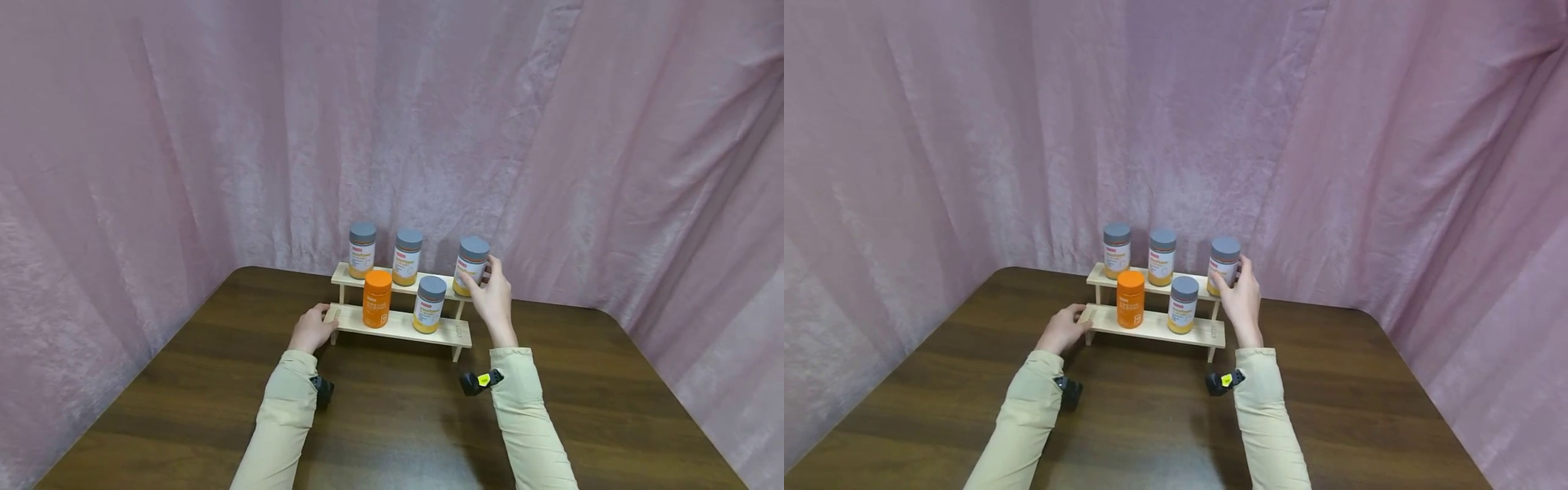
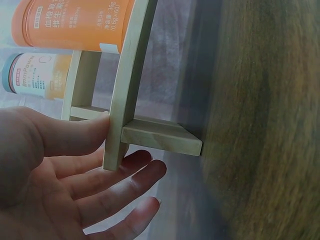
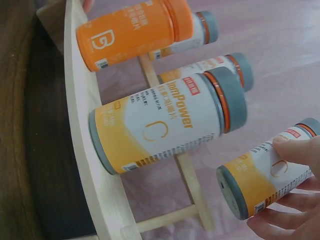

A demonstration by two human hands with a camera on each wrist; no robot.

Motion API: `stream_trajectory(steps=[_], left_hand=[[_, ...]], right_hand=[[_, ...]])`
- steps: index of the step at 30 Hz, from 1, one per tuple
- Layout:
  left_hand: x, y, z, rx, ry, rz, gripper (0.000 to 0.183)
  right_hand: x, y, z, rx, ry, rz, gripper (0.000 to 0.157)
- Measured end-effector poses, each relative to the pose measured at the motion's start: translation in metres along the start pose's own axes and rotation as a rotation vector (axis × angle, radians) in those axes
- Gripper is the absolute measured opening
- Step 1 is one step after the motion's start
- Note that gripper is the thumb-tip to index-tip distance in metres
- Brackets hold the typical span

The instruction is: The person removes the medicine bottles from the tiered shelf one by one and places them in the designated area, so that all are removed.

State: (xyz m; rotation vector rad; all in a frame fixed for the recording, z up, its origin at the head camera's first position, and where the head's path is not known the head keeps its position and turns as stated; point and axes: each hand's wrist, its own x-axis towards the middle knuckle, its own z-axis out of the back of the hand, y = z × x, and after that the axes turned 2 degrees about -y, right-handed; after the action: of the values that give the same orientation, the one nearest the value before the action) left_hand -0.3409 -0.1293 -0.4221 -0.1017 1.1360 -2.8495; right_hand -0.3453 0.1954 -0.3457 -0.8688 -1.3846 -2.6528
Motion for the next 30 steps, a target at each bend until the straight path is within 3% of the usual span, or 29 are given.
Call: stream_trajectory(steps=[15,30], left_hand=[[-0.001,0.0,-0.002,-0.011,0.01,0.021,0.052],[0.005,0.004,-0.001,-0.019,0.023,0.004,0.053]], right_hand=[[-0.024,-0.011,0.027,-0.037,-0.049,0.007,0.063],[-0.027,-0.029,0.042,-0.02,-0.076,-0.039,0.062]])
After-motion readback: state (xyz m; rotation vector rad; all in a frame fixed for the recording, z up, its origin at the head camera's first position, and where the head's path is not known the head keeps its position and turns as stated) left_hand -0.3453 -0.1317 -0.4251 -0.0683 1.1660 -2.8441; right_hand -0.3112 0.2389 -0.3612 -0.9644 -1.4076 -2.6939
